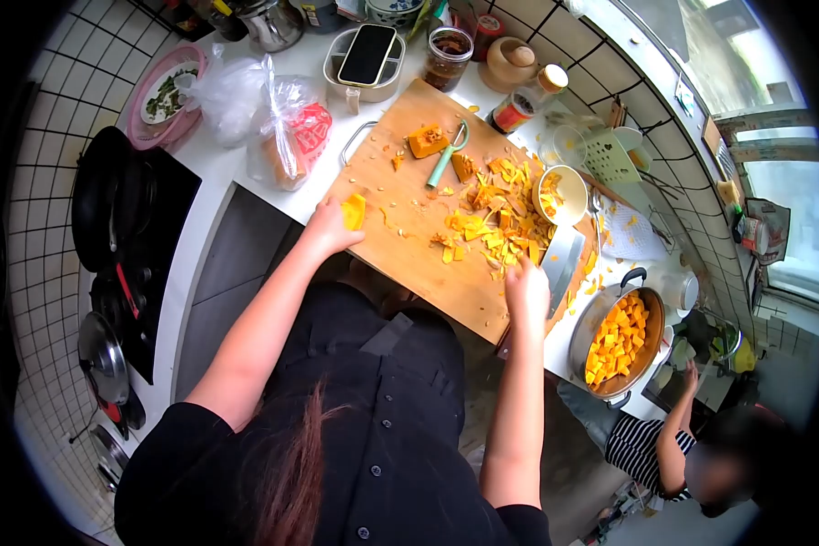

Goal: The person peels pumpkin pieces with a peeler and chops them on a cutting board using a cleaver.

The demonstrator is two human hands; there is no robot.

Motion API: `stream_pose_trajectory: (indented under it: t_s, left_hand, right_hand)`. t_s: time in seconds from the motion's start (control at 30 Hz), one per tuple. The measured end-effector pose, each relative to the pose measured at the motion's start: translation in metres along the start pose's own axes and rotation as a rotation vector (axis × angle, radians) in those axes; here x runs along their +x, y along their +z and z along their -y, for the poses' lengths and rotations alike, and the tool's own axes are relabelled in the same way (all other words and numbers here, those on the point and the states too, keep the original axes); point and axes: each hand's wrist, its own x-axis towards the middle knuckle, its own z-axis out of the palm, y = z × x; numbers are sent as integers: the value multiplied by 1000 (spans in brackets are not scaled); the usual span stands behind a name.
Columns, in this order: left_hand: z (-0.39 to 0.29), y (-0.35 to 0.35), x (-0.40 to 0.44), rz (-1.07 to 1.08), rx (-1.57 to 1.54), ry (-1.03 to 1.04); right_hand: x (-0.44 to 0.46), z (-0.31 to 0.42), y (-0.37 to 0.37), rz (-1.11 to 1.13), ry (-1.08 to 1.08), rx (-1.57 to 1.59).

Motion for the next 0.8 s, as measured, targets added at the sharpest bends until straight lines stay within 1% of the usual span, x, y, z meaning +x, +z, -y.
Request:
stream_pose_trajectory:
  t_s: [0.03,0.07,0.1,0.17,0.23,0.27,0.3,0.37,0.4,0.43,0.5,0.53,0.57,0.63,0.7,0.73,0.77,0.8]
  left_hand:
    - [8,-3,1,52,-39,12]
    - [6,-22,-11,122,-162,115]
    - [19,-18,-9,220,-363,123]
    - [50,-4,-2,409,-767,127]
    - [31,-48,-39,611,-1120,135]
    - [33,-58,-47,669,-1245,154]
    - [37,-65,-53,726,-1370,174]
    - [44,-76,-63,819,-1628,196]
    - [47,-81,-68,821,-1648,190]
    - [50,-85,-72,825,-1667,185]
    - [57,-87,-73,786,-1600,222]
    - [60,-89,-72,767,-1566,244]
    - [62,-92,-72,757,-1552,223]
    - [66,-97,-68,738,-1525,192]
    - [65,-103,-65,707,-1530,159]
    - [64,-105,-63,697,-1530,142]
    - [62,-106,-59,722,-1501,150]
    - [59,-107,-54,750,-1469,157]
  right_hand:
    - [8,23,1,-50,-60,125]
    - [15,53,2,-25,-112,200]
    - [23,80,3,2,-165,275]
    - [52,108,38,-99,-376,334]
    - [81,128,74,-238,-425,300]
    - [87,142,69,-140,-346,277]
    - [94,152,70,-118,-322,259]
    - [106,163,76,-35,-253,63]
    - [108,165,80,-93,-256,83]
    - [112,166,82,-104,-229,72]
    - [118,168,84,-131,-173,47]
    - [115,172,82,-197,-138,65]
    - [124,157,93,-245,-229,105]
    - [105,157,72,-282,-293,247]
    - [73,162,48,-170,-116,519]
    - [51,170,32,-13,-54,913]
    - [23,188,9,60,-51,1030]
    - [4,192,1,96,-98,1110]
